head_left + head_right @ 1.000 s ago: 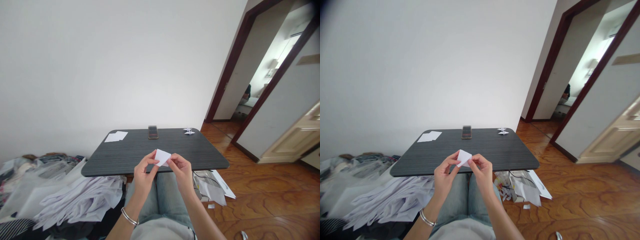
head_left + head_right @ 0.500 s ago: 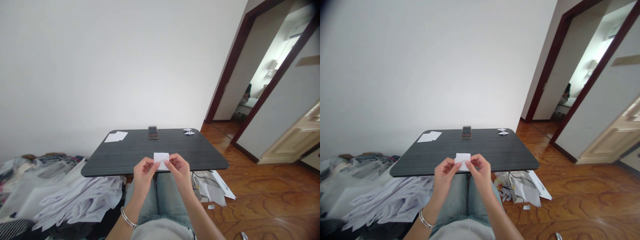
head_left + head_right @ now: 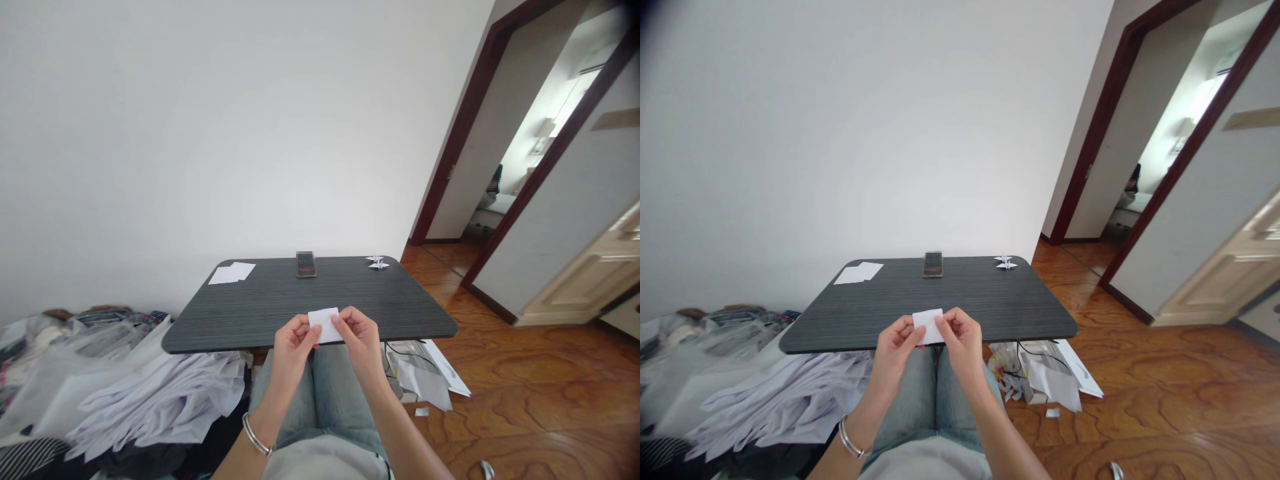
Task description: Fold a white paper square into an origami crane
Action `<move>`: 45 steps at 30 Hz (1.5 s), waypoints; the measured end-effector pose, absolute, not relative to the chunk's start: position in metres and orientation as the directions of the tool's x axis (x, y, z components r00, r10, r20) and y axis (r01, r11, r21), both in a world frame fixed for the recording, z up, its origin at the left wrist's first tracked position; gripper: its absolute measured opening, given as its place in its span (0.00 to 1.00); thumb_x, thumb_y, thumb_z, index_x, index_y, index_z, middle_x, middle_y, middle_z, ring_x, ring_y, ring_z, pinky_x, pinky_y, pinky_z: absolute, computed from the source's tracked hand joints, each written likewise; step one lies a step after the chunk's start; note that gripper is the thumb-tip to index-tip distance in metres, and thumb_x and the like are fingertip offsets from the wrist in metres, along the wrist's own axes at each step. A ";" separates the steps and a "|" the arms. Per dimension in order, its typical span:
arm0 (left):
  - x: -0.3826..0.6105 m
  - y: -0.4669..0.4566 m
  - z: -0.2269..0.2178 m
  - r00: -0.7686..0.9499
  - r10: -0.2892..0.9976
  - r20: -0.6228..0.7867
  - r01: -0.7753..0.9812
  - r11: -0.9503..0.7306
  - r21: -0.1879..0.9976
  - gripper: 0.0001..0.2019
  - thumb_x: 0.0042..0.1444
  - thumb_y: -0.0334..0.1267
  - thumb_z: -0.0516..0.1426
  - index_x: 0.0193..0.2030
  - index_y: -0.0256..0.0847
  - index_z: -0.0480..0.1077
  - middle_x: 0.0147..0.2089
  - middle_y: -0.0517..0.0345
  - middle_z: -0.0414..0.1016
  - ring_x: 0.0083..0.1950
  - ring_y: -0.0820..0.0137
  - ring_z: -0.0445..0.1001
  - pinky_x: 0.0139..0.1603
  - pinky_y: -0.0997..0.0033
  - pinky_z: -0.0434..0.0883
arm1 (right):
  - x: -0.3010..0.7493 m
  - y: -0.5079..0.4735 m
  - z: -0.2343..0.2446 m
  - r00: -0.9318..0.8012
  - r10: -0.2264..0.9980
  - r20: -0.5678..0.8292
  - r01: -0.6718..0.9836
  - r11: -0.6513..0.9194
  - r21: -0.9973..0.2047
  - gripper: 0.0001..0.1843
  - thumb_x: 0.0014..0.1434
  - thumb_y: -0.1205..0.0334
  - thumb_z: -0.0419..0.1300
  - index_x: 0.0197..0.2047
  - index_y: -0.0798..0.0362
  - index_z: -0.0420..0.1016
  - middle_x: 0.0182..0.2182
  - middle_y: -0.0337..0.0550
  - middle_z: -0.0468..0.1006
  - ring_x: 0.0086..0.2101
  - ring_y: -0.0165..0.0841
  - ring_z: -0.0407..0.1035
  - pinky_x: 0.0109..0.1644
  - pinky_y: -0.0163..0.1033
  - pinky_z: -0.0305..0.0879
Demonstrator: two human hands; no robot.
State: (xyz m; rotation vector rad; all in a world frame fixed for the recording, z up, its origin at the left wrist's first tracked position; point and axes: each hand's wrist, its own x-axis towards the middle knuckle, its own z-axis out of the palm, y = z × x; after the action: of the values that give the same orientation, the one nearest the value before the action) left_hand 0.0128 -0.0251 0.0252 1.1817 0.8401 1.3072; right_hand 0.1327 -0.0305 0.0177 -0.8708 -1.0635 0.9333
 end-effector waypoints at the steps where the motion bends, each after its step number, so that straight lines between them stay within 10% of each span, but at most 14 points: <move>1: 0.013 -0.025 0.025 0.139 0.978 0.158 -0.249 -0.120 0.961 0.13 0.46 0.44 0.61 0.26 0.36 0.68 0.20 0.63 0.67 0.23 0.76 0.63 0.24 0.78 0.59 | 0.133 -0.030 0.017 0.195 0.929 0.315 -0.197 0.352 -0.915 0.16 0.50 0.53 0.62 0.22 0.54 0.64 0.17 0.33 0.62 0.19 0.25 0.55 0.23 0.31 0.51; 29: 0.006 -0.019 0.020 0.233 0.939 0.255 -0.051 -0.250 0.967 0.16 0.53 0.47 0.54 0.24 0.38 0.60 0.17 0.67 0.57 0.20 0.79 0.55 0.21 0.80 0.53 | 0.136 -0.022 0.012 0.155 0.942 0.298 -0.253 0.330 -0.910 0.09 0.49 0.58 0.63 0.27 0.55 0.70 0.20 0.35 0.68 0.21 0.25 0.59 0.24 0.30 0.53; 36: 0.007 -0.019 0.019 0.158 0.944 0.289 -0.109 -0.275 0.955 0.14 0.54 0.43 0.55 0.44 0.37 0.64 0.18 0.68 0.61 0.20 0.78 0.57 0.22 0.80 0.55 | 0.137 -0.023 0.010 0.167 0.936 0.310 -0.223 0.342 -0.913 0.10 0.50 0.59 0.62 0.23 0.55 0.68 0.18 0.34 0.67 0.20 0.25 0.57 0.24 0.30 0.53; 45: 0.004 -0.017 0.017 0.125 0.936 0.328 -0.054 -0.324 0.945 0.13 0.55 0.43 0.54 0.43 0.36 0.66 0.19 0.66 0.63 0.20 0.78 0.57 0.21 0.80 0.55 | 0.137 -0.022 0.010 0.166 0.938 0.304 -0.182 0.332 -0.926 0.17 0.53 0.52 0.58 0.20 0.55 0.66 0.16 0.34 0.63 0.20 0.26 0.56 0.24 0.31 0.55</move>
State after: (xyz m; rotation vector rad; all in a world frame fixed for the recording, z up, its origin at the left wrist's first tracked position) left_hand 0.0044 -0.0173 0.0173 1.4819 0.9092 1.3594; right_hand 0.1368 -0.0218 0.0099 -0.8838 -1.0989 0.9666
